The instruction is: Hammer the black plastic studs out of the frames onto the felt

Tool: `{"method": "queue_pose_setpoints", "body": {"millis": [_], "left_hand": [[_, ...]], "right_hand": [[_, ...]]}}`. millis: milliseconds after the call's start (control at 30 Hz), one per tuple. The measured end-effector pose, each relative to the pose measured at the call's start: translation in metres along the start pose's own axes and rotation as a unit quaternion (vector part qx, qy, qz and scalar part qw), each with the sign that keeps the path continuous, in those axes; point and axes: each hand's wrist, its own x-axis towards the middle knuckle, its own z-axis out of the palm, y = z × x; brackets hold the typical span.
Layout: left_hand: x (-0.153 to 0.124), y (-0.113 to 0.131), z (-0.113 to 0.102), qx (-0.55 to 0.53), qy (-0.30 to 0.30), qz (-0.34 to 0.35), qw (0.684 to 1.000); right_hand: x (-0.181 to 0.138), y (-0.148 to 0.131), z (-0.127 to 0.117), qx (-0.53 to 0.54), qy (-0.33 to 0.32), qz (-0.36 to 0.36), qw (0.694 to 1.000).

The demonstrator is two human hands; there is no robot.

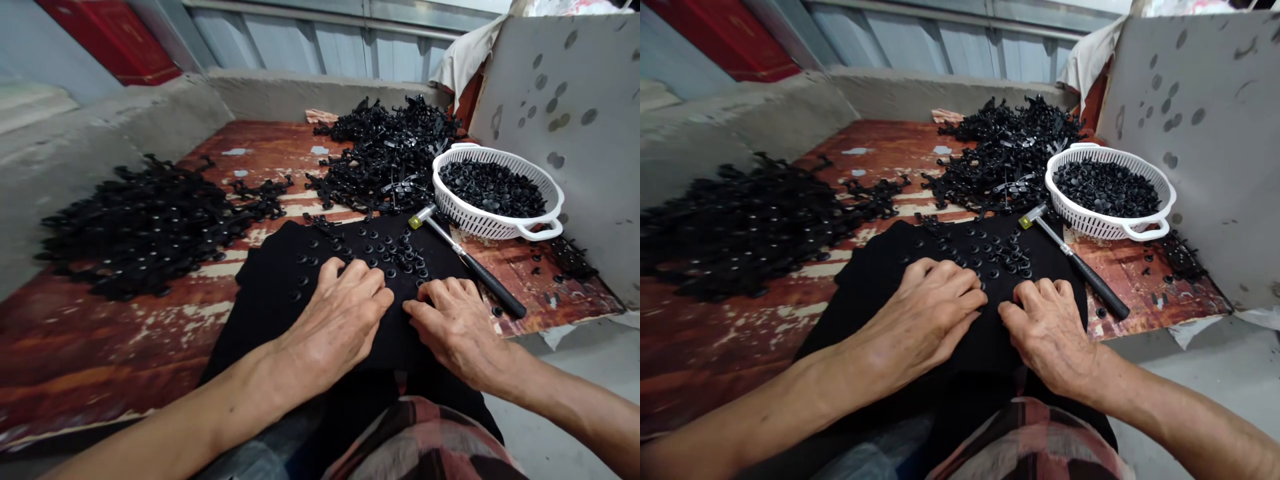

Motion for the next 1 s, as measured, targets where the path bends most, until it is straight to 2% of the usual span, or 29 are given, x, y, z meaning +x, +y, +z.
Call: {"method": "queue_pose_setpoints", "body": {"millis": [167, 400, 467, 533, 667, 800, 1000], "left_hand": [[0.008, 0.007, 0.001, -0.017, -0.025, -0.002, 1.000], [0.006, 0.001, -0.003, -0.075, -0.052, -0.014, 0.996], [0.008, -0.003, -0.005, -0.095, -0.055, -0.015, 0.994], [0.015, -0.009, -0.006, -0.098, -0.040, -0.029, 0.994], [0.040, -0.020, -0.001, -0.036, -0.009, -0.066, 0.997], [0.058, -0.018, 0.006, 0.002, -0.030, -0.046, 0.998], [0.062, -0.005, 0.006, 0.021, -0.012, -0.033, 0.999]], "right_hand": [[0.003, -0.010, 0.002, -0.011, -0.001, -0.045, 0.999], [0.000, -0.013, -0.001, 0.016, 0.014, -0.086, 0.996], [-0.002, -0.005, -0.004, 0.039, 0.027, -0.072, 0.996], [0.001, 0.007, -0.005, 0.056, 0.044, -0.029, 0.997], [0.023, 0.033, 0.001, 0.033, 0.041, 0.062, 0.997], [0.041, 0.046, 0.008, 0.013, -0.001, 0.081, 0.997], [0.037, 0.054, 0.004, 0.008, -0.021, 0.085, 0.996]]}}
